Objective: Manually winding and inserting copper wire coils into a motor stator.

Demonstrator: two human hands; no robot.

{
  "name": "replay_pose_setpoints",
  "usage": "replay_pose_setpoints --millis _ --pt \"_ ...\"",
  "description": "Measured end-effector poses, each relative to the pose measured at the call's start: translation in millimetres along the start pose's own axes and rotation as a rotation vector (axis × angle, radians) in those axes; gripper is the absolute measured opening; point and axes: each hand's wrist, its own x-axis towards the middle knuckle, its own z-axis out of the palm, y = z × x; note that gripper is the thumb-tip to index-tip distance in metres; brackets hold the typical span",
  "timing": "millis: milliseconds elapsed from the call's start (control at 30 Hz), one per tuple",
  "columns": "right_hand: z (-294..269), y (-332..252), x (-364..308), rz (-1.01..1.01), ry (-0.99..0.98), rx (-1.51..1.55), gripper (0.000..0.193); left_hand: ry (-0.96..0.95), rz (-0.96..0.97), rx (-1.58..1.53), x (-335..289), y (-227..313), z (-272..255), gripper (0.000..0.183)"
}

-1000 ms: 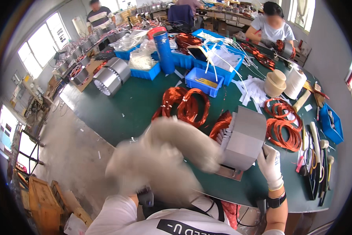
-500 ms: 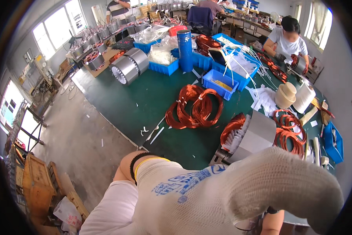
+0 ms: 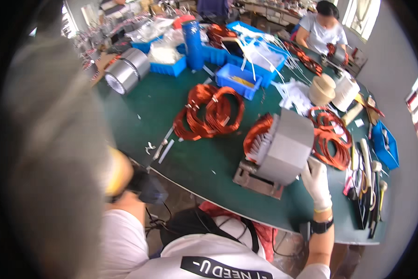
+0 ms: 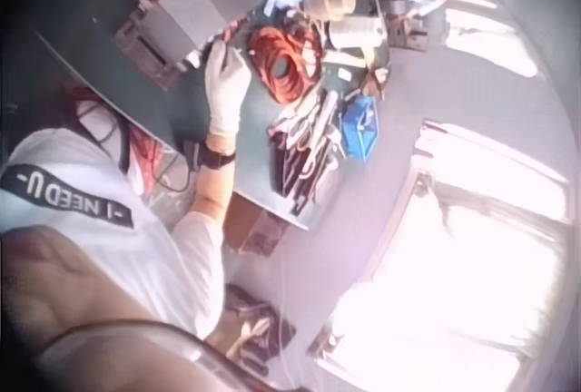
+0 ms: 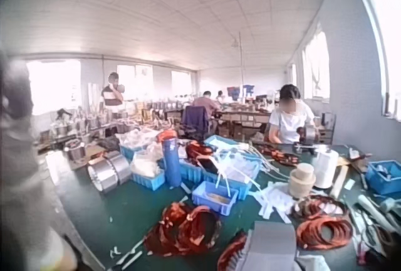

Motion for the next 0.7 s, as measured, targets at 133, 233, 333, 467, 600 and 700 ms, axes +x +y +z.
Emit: replay_pose_setpoints --millis 133,233,333,467,600,700 --pt "5 -10 4 0.008 -0.016 -0.002 0.035 0.022 -0.060 0.054 -11 54 -65 0.041" --pt "4 -7 4 0.015 -0.033 0.019 0.035 0.049 -0.098 0.123 -2 93 -120 0.040" --pt "-3 -4 -1 -0.055 0.022 -0.009 0.036 0.033 -0.142 0.156 -12 142 -180 0.038" --pt "3 2 -2 -0.050 0.009 -0.023 0.034 -0.018 -0.092 0.228 -8 98 -167 0.037" --pt "-1 -3 -2 -0.028 -0.016 0.002 0.032 -0.047 -0.134 0.308 -8 71 -142 0.035" --pt "-2 -11 4 -0.035 -0.034 0.001 0.031 -0.062 -0.160 0.381 -10 58 -131 0.033"
